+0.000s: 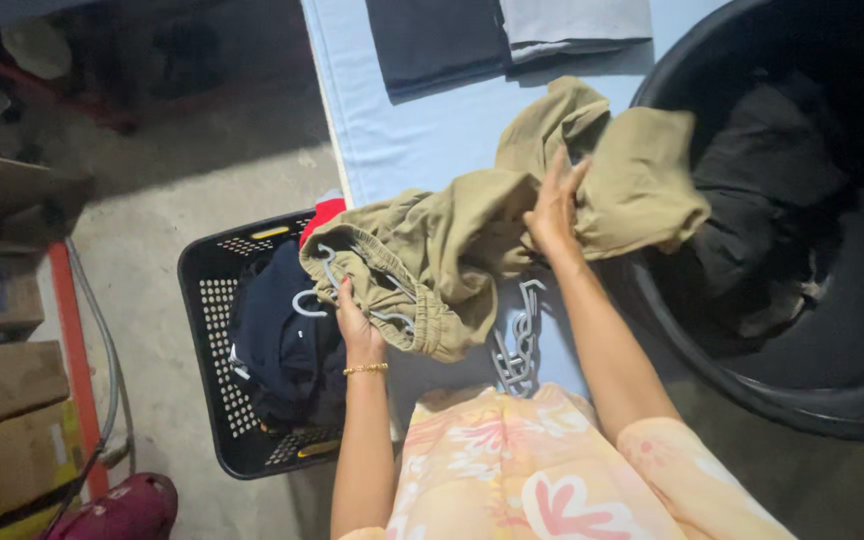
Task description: The person picks up clothing items from a basket and a tub, placing them onto hangers and into a different basket.
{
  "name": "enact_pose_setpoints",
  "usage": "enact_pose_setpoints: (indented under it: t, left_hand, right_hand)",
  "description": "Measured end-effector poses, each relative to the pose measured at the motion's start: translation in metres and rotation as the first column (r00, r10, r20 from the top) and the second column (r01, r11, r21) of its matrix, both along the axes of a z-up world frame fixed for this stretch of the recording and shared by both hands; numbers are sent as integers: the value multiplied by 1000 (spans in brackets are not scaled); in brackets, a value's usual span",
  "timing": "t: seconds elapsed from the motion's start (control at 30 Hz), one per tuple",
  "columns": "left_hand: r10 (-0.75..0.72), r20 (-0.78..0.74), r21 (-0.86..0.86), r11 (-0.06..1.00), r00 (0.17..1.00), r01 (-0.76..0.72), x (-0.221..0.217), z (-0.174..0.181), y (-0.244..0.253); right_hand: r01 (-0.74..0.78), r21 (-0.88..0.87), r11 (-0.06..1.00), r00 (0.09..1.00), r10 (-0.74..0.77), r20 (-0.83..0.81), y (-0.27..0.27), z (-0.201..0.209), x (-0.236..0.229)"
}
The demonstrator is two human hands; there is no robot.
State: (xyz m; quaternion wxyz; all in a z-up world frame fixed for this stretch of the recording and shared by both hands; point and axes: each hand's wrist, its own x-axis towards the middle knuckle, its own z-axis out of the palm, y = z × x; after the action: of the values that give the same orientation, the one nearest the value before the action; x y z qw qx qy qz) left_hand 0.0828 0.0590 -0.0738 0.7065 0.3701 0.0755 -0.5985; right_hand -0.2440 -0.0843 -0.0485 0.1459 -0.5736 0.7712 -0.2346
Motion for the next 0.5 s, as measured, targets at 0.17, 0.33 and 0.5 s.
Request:
enact_pose_setpoints:
  t: [0.17, 0.33, 0.5]
  left_hand:
    - [8, 49, 29, 1000, 999, -9, -1, -4, -4]
    - [-11, 61, 105, 994, 998, 5, -9, 4, -3]
    - [-77, 86, 11, 997, 993, 76, -15, 40, -15]
  right_hand:
    - [238, 387, 891, 441, -454, 774, -38, -53, -16]
    - [126, 370, 920, -62, -365, 929, -29, -48, -10]
    - [46, 174, 984, -254, -157, 954, -32, 18, 4]
